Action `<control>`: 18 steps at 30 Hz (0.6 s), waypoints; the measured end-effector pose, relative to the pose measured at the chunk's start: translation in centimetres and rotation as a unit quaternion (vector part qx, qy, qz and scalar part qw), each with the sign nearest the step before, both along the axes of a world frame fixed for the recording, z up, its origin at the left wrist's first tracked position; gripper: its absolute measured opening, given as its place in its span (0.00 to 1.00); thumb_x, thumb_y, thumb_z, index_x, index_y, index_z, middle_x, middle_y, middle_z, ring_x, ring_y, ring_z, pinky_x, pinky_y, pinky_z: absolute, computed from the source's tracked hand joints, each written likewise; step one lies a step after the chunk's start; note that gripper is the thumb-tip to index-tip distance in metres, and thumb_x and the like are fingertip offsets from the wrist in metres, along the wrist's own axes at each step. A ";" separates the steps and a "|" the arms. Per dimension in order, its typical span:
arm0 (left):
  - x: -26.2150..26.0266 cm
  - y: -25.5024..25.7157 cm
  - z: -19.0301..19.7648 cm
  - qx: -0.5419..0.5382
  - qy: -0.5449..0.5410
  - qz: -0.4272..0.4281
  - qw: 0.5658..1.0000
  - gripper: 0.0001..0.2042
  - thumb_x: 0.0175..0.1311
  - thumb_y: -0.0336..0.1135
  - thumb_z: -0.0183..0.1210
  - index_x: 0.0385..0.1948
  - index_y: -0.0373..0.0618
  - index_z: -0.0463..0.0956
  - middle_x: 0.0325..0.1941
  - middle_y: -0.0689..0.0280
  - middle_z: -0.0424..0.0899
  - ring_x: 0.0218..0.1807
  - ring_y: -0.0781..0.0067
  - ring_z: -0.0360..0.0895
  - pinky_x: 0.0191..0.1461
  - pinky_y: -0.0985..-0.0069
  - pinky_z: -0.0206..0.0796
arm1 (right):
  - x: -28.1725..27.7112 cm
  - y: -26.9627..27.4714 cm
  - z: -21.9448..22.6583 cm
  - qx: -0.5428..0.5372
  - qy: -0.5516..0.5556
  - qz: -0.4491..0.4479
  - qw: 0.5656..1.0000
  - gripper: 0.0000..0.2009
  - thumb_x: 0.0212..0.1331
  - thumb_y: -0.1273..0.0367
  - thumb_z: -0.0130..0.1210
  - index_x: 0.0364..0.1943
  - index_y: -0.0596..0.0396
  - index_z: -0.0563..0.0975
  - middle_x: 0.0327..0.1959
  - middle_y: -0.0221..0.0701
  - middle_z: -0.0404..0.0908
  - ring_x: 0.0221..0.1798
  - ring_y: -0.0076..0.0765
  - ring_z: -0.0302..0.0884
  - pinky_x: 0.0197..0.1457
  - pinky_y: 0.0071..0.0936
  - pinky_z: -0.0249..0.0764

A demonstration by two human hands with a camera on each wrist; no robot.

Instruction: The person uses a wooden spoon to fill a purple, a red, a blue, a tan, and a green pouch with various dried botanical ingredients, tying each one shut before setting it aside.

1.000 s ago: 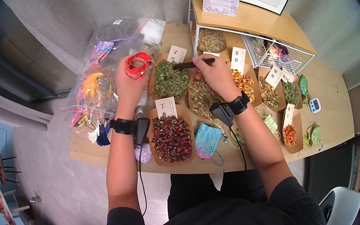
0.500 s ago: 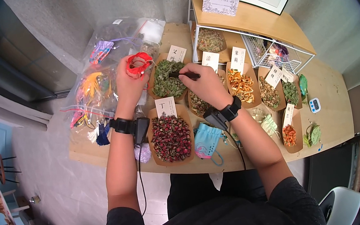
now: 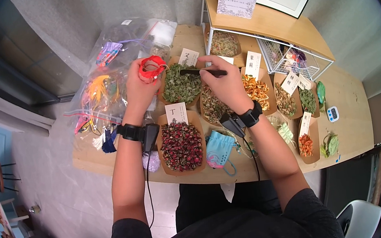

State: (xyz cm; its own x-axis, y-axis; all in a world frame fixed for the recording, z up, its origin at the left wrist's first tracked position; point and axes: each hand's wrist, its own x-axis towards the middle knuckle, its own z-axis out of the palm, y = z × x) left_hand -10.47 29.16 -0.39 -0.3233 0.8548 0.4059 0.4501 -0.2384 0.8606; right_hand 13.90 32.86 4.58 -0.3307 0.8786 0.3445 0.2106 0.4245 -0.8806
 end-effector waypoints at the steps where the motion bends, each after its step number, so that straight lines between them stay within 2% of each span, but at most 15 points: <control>1: 0.0 0.0 0.0 -0.003 0.001 -0.004 1.000 0.28 0.49 0.22 0.67 0.56 0.41 0.70 0.50 0.64 0.82 0.54 0.74 0.79 0.59 0.75 0.70 | 0.1 -0.1 0.4 0.000 0.004 -0.003 1.000 0.16 0.60 0.74 0.61 0.53 0.54 0.81 0.34 0.36 0.87 0.36 0.25 0.83 0.42 0.24 0.78; 3: 0.1 -0.1 0.2 -0.002 0.009 -0.010 1.000 0.28 0.49 0.21 0.66 0.56 0.41 0.70 0.51 0.64 0.82 0.54 0.74 0.79 0.59 0.75 0.70 | 0.5 0.0 1.0 0.000 0.019 0.005 1.000 0.16 0.61 0.74 0.61 0.54 0.53 0.81 0.33 0.31 0.86 0.34 0.18 0.79 0.39 0.21 0.76; 7: 0.0 0.3 -0.3 0.006 -0.020 -0.041 0.999 0.28 0.49 0.20 0.65 0.56 0.41 0.70 0.51 0.64 0.82 0.54 0.74 0.79 0.59 0.75 0.70 | 0.6 -0.3 1.7 -0.018 0.073 0.010 0.997 0.15 0.63 0.75 0.61 0.54 0.53 0.80 0.33 0.29 0.87 0.32 0.15 0.77 0.37 0.18 0.73; 12: 0.3 -0.1 0.0 -0.008 0.036 -0.035 0.999 0.28 0.49 0.20 0.64 0.56 0.41 0.70 0.51 0.65 0.81 0.54 0.74 0.78 0.60 0.75 0.70 | 0.1 -1.5 2.5 -0.014 0.133 0.033 0.990 0.15 0.63 0.75 0.61 0.54 0.54 0.80 0.34 0.28 0.87 0.32 0.13 0.75 0.36 0.16 0.71; 16: 0.4 0.1 -0.3 -0.021 0.014 -0.056 0.998 0.28 0.48 0.19 0.65 0.56 0.42 0.70 0.51 0.64 0.81 0.54 0.74 0.78 0.59 0.75 0.70 | -0.9 -2.2 1.6 0.025 0.110 0.048 0.992 0.15 0.62 0.75 0.62 0.54 0.54 0.80 0.35 0.28 0.88 0.33 0.13 0.76 0.36 0.16 0.72; 18: 0.5 0.0 -0.2 -0.017 0.036 -0.055 0.998 0.29 0.48 0.19 0.65 0.56 0.42 0.70 0.51 0.64 0.82 0.54 0.74 0.79 0.59 0.75 0.70 | -1.2 -2.2 1.0 0.040 0.088 0.057 0.994 0.16 0.62 0.76 0.62 0.54 0.55 0.80 0.35 0.29 0.88 0.33 0.14 0.76 0.37 0.16 0.72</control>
